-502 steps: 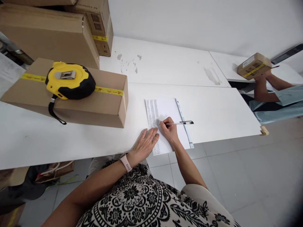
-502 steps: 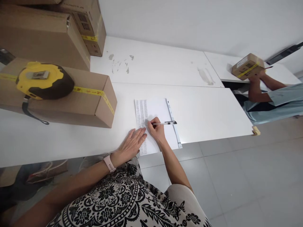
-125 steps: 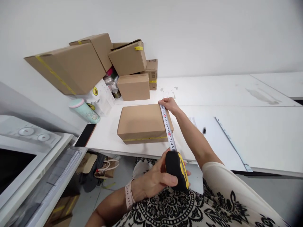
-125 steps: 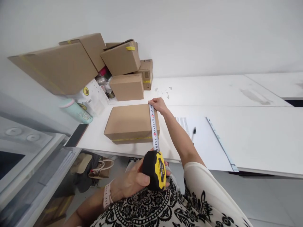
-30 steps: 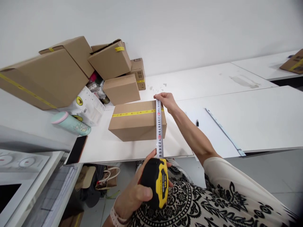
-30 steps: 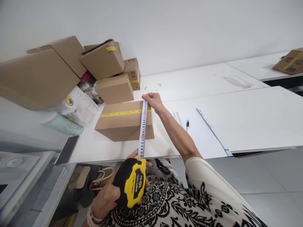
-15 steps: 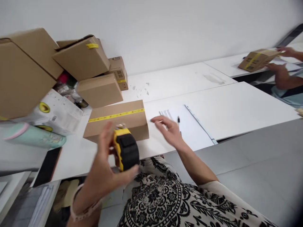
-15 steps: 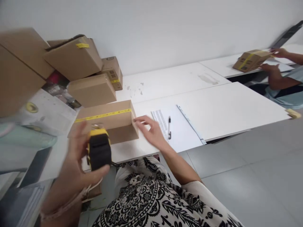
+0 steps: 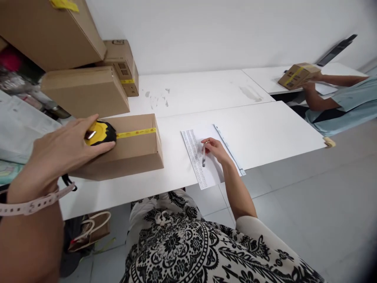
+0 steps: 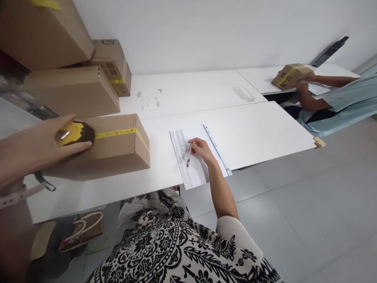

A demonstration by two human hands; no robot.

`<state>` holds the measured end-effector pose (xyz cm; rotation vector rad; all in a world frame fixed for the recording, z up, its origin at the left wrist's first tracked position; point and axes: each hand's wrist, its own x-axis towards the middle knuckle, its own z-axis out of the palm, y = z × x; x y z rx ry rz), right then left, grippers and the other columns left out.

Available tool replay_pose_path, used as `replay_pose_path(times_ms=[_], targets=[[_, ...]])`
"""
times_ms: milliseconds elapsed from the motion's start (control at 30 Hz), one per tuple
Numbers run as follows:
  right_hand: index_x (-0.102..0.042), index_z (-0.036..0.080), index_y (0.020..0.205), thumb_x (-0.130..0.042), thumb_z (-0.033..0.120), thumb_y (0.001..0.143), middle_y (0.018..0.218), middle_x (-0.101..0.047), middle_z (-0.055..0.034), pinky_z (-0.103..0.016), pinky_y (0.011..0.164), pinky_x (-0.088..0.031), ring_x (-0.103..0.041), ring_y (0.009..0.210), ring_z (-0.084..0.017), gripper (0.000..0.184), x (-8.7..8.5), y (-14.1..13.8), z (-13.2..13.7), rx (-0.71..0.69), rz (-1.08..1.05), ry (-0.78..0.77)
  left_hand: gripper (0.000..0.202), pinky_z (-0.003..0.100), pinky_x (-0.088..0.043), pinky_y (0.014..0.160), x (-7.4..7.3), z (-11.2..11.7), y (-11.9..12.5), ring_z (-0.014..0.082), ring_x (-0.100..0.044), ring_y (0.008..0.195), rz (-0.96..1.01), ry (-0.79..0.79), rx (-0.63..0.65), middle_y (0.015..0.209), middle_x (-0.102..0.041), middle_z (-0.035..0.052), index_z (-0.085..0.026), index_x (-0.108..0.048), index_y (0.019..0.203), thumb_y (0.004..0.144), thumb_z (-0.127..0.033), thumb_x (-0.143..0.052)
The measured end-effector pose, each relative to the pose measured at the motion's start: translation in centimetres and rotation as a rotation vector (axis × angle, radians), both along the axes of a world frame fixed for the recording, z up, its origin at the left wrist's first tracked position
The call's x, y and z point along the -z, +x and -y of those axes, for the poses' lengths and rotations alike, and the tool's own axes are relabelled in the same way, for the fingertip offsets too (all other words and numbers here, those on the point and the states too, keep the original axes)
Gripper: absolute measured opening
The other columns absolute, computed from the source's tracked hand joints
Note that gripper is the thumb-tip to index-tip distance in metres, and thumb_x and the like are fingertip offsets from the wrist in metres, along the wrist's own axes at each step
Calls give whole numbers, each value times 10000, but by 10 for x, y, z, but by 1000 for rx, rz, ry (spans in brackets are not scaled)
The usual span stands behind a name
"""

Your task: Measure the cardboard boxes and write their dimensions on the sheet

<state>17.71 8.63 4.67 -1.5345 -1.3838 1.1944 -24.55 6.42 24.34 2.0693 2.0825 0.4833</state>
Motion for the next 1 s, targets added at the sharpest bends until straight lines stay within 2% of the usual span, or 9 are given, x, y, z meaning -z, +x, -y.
replay_pose_path(times_ms=[133, 233, 300, 333, 433, 500, 667, 833, 1000], targets=[[-686, 252, 1073, -769, 461, 744, 1014, -798, -94, -455, 895, -581, -751, 965, -270, 398, -6, 19, 24, 32, -517, 43, 557, 834, -344, 1074, 16, 38, 37, 487, -322, 1520, -21, 402, 59, 1606, -514, -22, -360, -556, 1459, 937, -542, -618], [-683, 278, 1045, -863, 517, 680, 964, -795, -67, -448, 882, -587, -747, 944, -266, 472, -5, 20, 39, 94, -487, 66, 680, 645, -528, 1066, 66, 70, 100, 346, -618, 1313, 66, 716, 329, 1408, -672, 67, -302, -493, 1507, 877, -238, -739], [-670, 259, 921, -814, 610, 737, 757, -739, -29, -402, 765, -574, -704, 737, -221, 422, 2, 13, 44, 137, -410, 69, 616, 475, -601, 1013, 115, 82, 145, 277, -662, 1263, 189, 648, 689, 1311, -713, 108, -191, -487, 1481, 900, -204, -691], [-648, 249, 832, -760, 658, 781, 645, -672, -2, -370, 690, -546, -638, 616, -186, 427, 7, 9, 44, 167, -371, 71, 593, 483, -566, 1073, 141, 85, 164, 292, -612, 1344, 203, 545, 788, 1360, -691, 142, -149, -473, 1476, 924, -248, -667], [-589, 233, 668, -632, 695, 880, 503, -476, 50, -315, 566, -435, -432, 464, -120, 511, 21, -3, 42, 237, -285, 87, 871, 564, -308, 1277, 203, 81, 204, 369, -263, 1591, 15, 156, 908, 1665, -376, 247, -36, -317, 1565, 887, -399, -728], [-669, 226, 769, -611, 649, 920, 556, -520, 40, -310, 611, -452, -481, 526, -131, 452, 27, -6, 42, 212, -268, 97, 1018, 578, -182, 1314, 225, 76, 214, 382, -143, 1618, -124, 12, 920, 1723, -215, 256, -2, -225, 1608, 850, -407, -771], [-675, 237, 1090, -718, 569, 869, 916, -736, -34, -356, 872, -529, -681, 876, -187, 401, 32, -3, 42, 102, -264, 96, 763, 556, -178, 1321, 231, 73, 217, 335, -204, 1613, -253, 5, 876, 1730, -232, 212, -28, -272, 1622, 933, -132, -583], [-582, 234, 826, -691, 460, 887, 721, -570, 38, -289, 654, -452, -522, 658, -132, 258, 32, -6, 42, 115, -96, 141, 658, 536, -236, 1310, 228, 76, 221, 328, -290, 1587, -253, 44, 822, 1704, -323, 201, -39, -384, 1581, 932, -20, -488], [-561, 241, 868, -706, 416, 849, 757, -561, 41, -281, 619, -413, -485, 653, -127, 228, 32, -11, 42, 124, -53, 164, 626, 526, -266, 1298, 230, 76, 223, 323, -333, 1568, -270, 62, 818, 1691, -354, 199, -46, -416, 1568, 944, -19, -462]])
